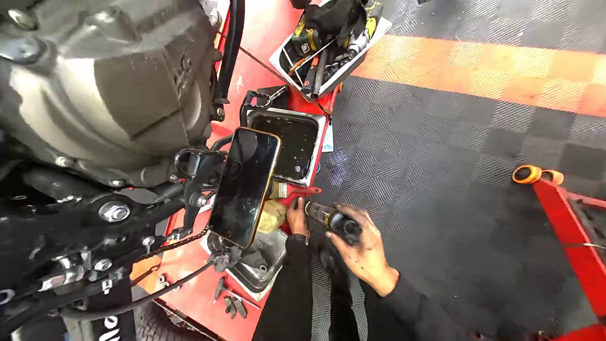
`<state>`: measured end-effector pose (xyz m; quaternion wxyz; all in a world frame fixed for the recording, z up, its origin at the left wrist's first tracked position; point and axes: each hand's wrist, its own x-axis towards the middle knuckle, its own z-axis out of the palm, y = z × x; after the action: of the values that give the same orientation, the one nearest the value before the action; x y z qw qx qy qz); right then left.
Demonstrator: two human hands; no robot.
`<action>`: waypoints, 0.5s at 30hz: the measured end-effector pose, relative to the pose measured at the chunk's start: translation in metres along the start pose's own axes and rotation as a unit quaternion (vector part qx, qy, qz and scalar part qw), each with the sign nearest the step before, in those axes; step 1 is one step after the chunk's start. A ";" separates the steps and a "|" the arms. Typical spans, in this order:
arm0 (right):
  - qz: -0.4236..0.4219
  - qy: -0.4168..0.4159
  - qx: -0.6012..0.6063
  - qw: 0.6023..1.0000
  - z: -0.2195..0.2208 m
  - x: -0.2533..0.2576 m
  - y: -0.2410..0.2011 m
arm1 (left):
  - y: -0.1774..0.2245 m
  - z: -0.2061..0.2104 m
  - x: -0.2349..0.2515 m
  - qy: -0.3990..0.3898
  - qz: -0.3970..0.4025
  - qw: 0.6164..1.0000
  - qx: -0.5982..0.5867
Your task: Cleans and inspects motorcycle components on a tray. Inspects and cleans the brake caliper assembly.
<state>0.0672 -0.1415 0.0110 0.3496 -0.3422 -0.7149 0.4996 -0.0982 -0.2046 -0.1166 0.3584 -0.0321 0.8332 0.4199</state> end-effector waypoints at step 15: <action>-0.010 -0.342 -0.141 0.929 0.120 0.061 0.006 | -0.009 -0.089 -0.076 0.057 -0.005 0.997 -0.057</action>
<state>-0.0652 -0.1459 -0.0159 0.0372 -0.1890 -0.8578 0.4766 -0.0892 -0.2940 -0.0407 0.3096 -0.0803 0.8268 0.4627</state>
